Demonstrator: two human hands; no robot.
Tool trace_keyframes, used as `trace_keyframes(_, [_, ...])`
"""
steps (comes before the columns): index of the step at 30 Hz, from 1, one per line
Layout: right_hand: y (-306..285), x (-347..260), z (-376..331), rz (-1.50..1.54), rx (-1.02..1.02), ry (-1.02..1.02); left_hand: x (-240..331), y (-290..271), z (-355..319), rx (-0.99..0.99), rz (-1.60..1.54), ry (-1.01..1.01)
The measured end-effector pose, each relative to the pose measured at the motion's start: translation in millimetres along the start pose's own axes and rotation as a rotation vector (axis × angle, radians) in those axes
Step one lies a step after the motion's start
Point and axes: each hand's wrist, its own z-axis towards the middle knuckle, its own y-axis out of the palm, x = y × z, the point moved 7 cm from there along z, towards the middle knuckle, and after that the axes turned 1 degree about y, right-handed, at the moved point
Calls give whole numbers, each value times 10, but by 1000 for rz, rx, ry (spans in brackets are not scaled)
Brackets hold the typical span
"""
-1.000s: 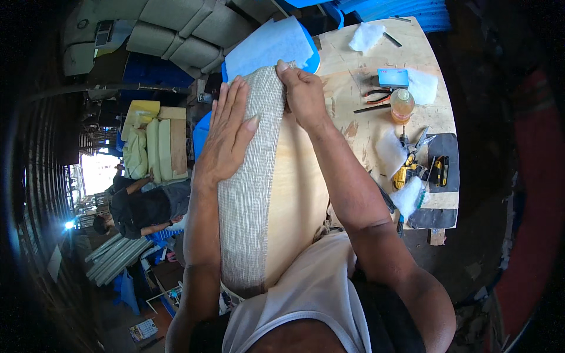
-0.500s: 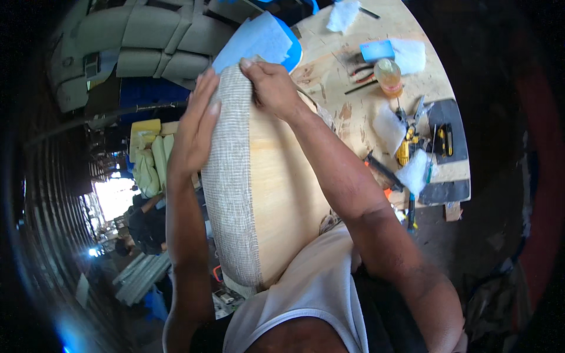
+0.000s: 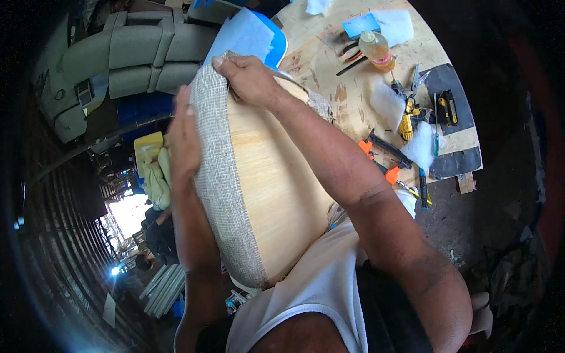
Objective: Stapling fabric and adding foam/backing to a chair frame structure.
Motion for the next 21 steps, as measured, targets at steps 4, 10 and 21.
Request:
trace_keyframes(4, [-31,-82,-81,48,17,-15,342,150,38,-40,204,216])
trace_keyframes(10, [-236,-154,-72,-49,27,-12,470,260,155,-101,204,273])
trace_keyframes(21, [-2458,1882,-2575,-1591,301,431,367,182,151,-125,210,262])
